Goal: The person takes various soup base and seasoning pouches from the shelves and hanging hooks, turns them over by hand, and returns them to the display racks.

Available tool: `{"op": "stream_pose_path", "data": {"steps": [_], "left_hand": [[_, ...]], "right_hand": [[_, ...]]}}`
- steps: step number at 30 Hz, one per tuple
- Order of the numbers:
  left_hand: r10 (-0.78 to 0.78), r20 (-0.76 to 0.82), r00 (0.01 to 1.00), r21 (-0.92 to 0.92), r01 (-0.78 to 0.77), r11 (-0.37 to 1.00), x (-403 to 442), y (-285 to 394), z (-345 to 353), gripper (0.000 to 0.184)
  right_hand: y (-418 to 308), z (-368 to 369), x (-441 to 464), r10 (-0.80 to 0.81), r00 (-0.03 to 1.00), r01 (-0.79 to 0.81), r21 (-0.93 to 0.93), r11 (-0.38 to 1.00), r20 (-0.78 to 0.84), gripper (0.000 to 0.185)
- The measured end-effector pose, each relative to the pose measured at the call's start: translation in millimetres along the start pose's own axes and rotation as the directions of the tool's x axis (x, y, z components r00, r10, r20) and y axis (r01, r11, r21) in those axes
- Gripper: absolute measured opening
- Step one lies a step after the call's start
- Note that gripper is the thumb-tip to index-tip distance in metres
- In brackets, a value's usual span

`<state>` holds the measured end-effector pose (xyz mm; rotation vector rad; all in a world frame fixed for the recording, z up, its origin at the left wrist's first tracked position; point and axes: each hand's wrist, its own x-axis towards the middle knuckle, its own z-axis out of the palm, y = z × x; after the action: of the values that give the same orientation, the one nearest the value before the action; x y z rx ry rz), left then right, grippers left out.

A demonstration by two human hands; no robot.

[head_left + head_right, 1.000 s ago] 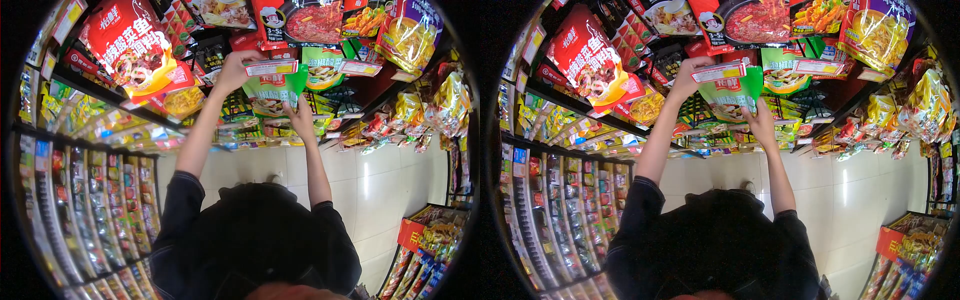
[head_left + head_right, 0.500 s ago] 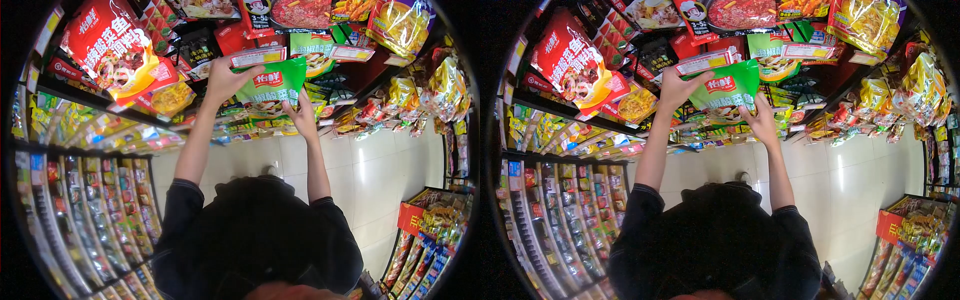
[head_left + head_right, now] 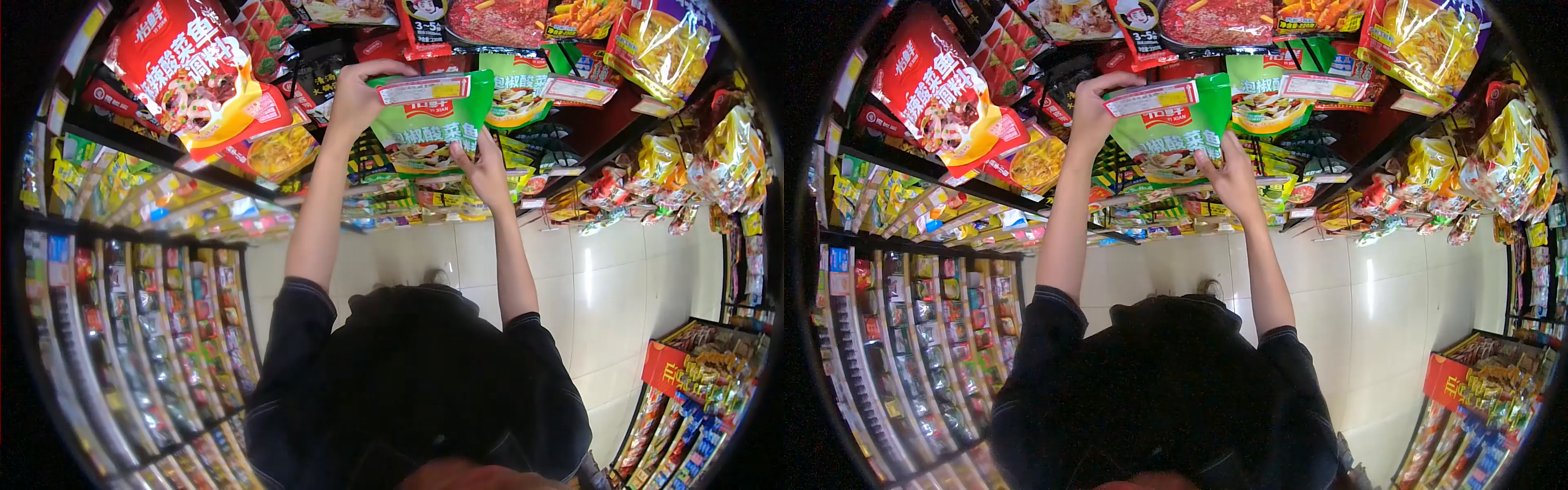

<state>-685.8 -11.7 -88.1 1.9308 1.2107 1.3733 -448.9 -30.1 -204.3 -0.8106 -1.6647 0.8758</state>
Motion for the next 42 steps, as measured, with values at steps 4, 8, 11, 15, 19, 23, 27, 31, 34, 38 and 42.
{"op": "stream_pose_path", "data": {"steps": [4,8,11,15,19,23,27,31,34,38,42], "left_hand": [[-0.022,-0.005,1.000,-0.077,0.022,0.997,14,-8,-3,0.021],[-0.007,-0.046,0.999,-0.081,0.003,0.997,24,-25,3,0.021],[0.051,-0.142,0.989,0.076,-0.040,0.996,24,-34,5,0.023],[0.056,-0.376,0.925,0.359,0.089,0.929,19,-9,19,0.012],[0.400,-0.449,0.799,0.705,0.041,0.708,28,-26,28,0.004],[0.425,-0.435,0.794,0.780,0.096,0.619,45,-35,26,0.009],[0.352,-0.367,0.861,0.787,0.085,0.611,32,-23,25,0.026],[0.325,-0.369,0.871,0.556,-0.074,0.828,-61,-11,39,0.033],[0.075,-0.221,0.972,0.311,-0.003,0.950,-169,-16,52,0.031],[-0.145,-0.006,0.989,0.097,0.145,0.985,-311,-62,75,0.023],[-0.333,0.070,0.940,0.056,0.330,0.942,-386,-78,37,0.020]], "right_hand": [[0,0,2,0.039,0.999,-0.039,-0.031,0.999,0.018,0.034],[15,2,6,0.043,0.999,-0.042,-0.045,0.998,0.011,0.031],[35,13,17,-0.012,0.997,0.005,-0.101,0.995,-0.072,0.032],[26,25,36,0.211,0.960,-0.248,-0.209,0.946,-0.183,0.049],[41,43,40,0.042,0.929,-0.161,-0.301,0.940,-0.366,0.060],[16,47,10,-0.367,0.878,0.056,-0.696,0.716,-0.306,0.043],[-40,62,-58,-0.037,0.922,-0.118,-0.370,0.922,-0.386,0.022],[-140,69,-16,-0.267,0.903,0.268,-0.045,0.962,-0.336,0.015],[-208,74,56,-0.422,0.855,0.384,-0.181,0.906,-0.301,0.025],[-252,119,139,-0.256,0.963,0.258,0.009,0.966,-0.090,0.039],[-255,138,168,-0.141,0.990,0.140,-0.028,0.990,-0.032,0.043]]}}
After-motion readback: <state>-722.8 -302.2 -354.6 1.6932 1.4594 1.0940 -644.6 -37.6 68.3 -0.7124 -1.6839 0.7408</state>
